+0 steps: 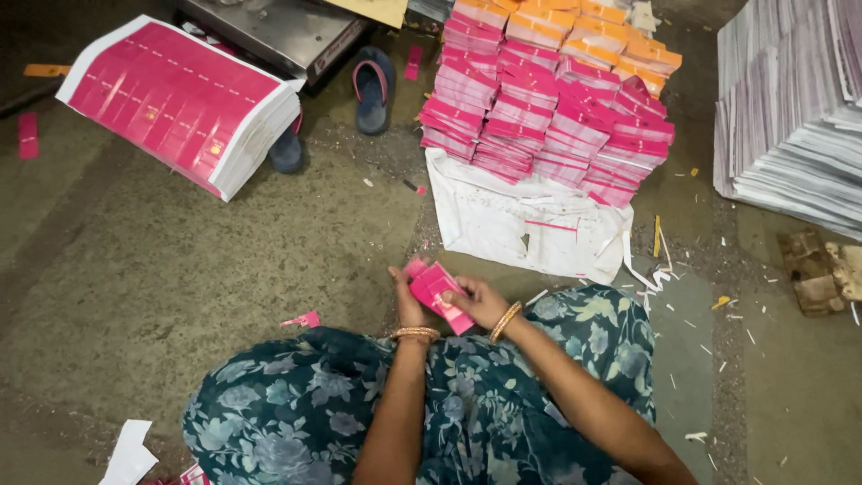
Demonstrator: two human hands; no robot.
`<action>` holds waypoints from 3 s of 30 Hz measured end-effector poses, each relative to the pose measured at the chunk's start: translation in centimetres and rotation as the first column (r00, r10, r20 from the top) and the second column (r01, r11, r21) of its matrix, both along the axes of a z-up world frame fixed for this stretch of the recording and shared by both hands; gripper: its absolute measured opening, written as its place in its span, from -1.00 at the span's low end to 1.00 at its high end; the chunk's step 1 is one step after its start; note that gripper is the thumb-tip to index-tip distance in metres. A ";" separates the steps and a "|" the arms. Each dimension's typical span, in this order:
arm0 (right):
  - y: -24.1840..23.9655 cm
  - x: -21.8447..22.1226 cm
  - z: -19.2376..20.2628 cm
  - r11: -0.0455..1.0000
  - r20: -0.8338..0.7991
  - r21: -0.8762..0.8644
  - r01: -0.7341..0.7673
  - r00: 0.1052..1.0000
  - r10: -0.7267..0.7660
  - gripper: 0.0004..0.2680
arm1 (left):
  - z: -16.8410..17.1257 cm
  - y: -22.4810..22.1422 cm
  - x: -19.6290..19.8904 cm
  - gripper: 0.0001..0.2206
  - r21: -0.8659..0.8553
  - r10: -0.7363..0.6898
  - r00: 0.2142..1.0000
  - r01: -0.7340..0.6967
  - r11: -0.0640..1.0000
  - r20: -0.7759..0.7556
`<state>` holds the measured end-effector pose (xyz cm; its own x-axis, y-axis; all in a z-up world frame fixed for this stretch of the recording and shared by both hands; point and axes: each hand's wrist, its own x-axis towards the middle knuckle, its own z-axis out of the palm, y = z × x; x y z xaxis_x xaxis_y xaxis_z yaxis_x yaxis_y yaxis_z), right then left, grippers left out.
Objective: Sorting and stacking small pink paper cards into organized piles in a manufacturing environment.
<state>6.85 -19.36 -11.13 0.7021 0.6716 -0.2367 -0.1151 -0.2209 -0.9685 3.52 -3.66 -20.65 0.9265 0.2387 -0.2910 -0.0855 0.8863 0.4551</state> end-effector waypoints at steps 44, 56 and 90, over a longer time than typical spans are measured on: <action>-3.0 5.5 -11.2 0.915 0.330 0.147 0.375 0.853 -0.403 -0.64 | 6.1 0.0 1.4 -0.25 0.974 0.135 0.965 0.220 0.051 -0.225; -3.2 5.2 -5.9 0.859 -0.596 0.037 0.510 0.702 -0.391 -0.78 | -4.4 0.0 3.6 -0.33 0.552 0.071 0.952 0.111 0.826 -0.298; -14.5 29.4 -1.9 0.269 0.302 -0.458 0.848 0.432 -0.850 -0.61 | 8.2 27.9 8.2 -0.86 0.515 0.560 0.820 -0.432 0.740 -0.118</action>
